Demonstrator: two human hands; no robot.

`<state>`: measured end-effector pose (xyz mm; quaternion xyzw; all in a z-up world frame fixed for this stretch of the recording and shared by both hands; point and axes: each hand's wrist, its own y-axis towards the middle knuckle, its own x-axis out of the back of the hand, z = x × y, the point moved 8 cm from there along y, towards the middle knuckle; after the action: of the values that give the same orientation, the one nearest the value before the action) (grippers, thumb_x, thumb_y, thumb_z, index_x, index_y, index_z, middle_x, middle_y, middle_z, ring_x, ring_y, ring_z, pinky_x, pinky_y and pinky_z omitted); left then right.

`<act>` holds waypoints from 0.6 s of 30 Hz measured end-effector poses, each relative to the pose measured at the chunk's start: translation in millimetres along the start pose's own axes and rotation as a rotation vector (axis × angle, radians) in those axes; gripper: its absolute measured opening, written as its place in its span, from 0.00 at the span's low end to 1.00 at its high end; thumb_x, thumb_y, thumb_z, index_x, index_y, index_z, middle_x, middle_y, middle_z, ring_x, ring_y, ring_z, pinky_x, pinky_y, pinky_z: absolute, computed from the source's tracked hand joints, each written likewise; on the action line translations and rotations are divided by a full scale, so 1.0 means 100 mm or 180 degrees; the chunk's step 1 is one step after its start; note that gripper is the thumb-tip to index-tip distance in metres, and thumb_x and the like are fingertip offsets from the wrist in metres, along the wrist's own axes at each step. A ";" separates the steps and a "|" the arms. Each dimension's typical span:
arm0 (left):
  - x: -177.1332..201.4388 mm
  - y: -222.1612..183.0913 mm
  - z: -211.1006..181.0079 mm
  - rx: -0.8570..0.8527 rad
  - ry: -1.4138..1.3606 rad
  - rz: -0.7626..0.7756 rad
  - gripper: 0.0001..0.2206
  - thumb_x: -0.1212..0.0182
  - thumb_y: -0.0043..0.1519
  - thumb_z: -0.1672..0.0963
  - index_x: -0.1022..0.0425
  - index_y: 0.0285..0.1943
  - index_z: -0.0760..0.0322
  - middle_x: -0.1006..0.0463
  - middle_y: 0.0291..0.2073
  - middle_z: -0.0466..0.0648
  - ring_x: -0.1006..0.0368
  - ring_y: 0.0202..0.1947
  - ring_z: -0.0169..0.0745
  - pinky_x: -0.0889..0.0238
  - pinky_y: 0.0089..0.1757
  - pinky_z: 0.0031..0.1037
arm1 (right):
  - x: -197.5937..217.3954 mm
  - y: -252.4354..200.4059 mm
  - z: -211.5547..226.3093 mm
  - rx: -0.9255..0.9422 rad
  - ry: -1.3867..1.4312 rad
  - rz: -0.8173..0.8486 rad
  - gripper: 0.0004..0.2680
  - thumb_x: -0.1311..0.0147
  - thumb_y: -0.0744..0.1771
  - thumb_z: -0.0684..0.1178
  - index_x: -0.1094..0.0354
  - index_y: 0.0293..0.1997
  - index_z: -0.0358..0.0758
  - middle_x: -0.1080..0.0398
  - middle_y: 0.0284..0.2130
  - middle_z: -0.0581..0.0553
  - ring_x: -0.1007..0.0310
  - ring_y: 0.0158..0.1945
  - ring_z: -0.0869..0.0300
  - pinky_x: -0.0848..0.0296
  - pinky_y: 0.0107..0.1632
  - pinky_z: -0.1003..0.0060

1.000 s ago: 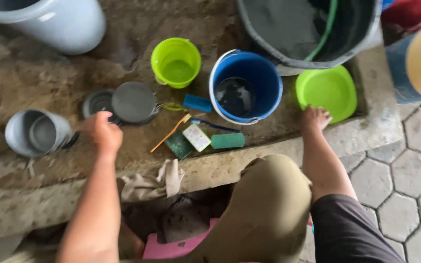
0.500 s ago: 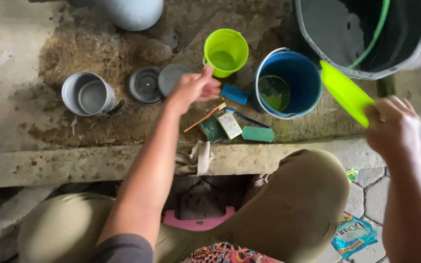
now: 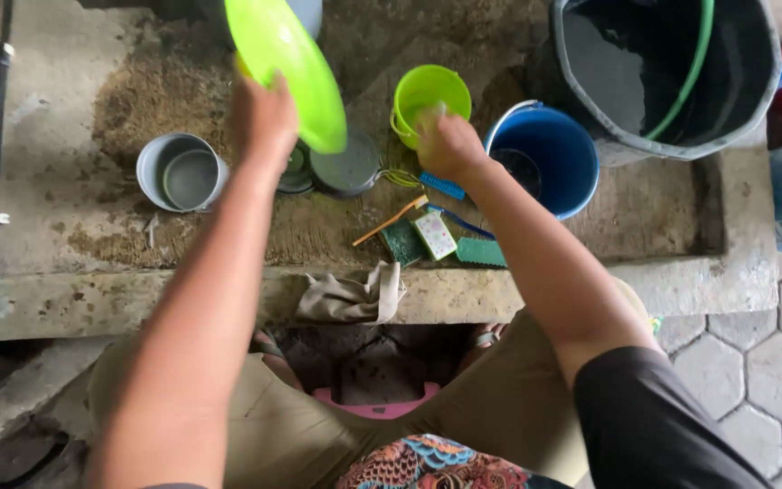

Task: Washing and scrubbing camping pots and lids using a sponge and buckets of water

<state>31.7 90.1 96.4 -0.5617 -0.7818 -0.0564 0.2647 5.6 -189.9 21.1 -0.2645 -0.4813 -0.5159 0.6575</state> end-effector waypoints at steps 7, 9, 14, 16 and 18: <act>-0.06 0.41 0.23 -0.1300 0.0888 -0.0430 0.21 0.56 0.72 0.50 0.44 0.70 0.62 0.17 0.47 0.60 0.19 0.41 0.64 0.28 0.36 0.51 | -1.24 -1.09 -0.24 -0.1366 -0.0570 0.3086 0.18 0.40 0.63 0.50 0.37 0.58 0.51 0.37 0.53 0.36 0.28 0.53 0.41 0.25 0.48 0.49; -0.15 0.33 0.28 -0.1161 0.0682 -0.0352 0.21 0.57 0.72 0.49 0.44 0.70 0.62 0.16 0.47 0.58 0.17 0.39 0.60 0.25 0.33 0.46 | -1.11 -1.25 -0.01 -0.1708 -0.0214 0.3023 0.29 0.37 0.64 0.56 0.51 0.73 0.61 0.53 0.69 0.29 0.36 0.64 0.34 0.28 0.59 0.44; -0.08 0.11 0.14 -0.1181 0.0097 -0.0371 0.22 0.54 0.71 0.50 0.38 0.67 0.69 0.20 0.52 0.59 0.18 0.47 0.53 0.20 0.41 0.36 | -1.47 -1.32 -0.14 -0.1673 -0.1506 0.3078 0.37 0.34 0.62 0.56 0.58 0.78 0.42 0.58 0.76 0.36 0.56 0.75 0.36 0.54 0.70 0.28; -0.09 0.12 0.10 -0.1208 0.0014 -0.0407 0.20 0.54 0.70 0.50 0.36 0.65 0.68 0.19 0.51 0.57 0.17 0.47 0.51 0.20 0.40 0.34 | -1.41 -1.14 0.03 -0.1152 -0.1879 0.3004 0.26 0.42 0.65 0.53 0.47 0.70 0.43 0.44 0.65 0.38 0.43 0.66 0.42 0.42 0.61 0.39; -0.09 0.08 0.08 -0.1251 -0.0086 -0.0445 0.19 0.53 0.70 0.50 0.33 0.63 0.67 0.18 0.51 0.56 0.17 0.46 0.49 0.19 0.39 0.32 | -1.43 -1.07 0.21 -0.0633 -0.2249 0.2890 0.16 0.49 0.67 0.51 0.35 0.63 0.43 0.30 0.54 0.41 0.30 0.57 0.47 0.30 0.53 0.50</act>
<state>38.4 88.1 83.8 -0.5476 -0.7964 -0.2185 0.1350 -102.7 -146.7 -115.5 -0.6607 -0.4592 -0.1056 0.5843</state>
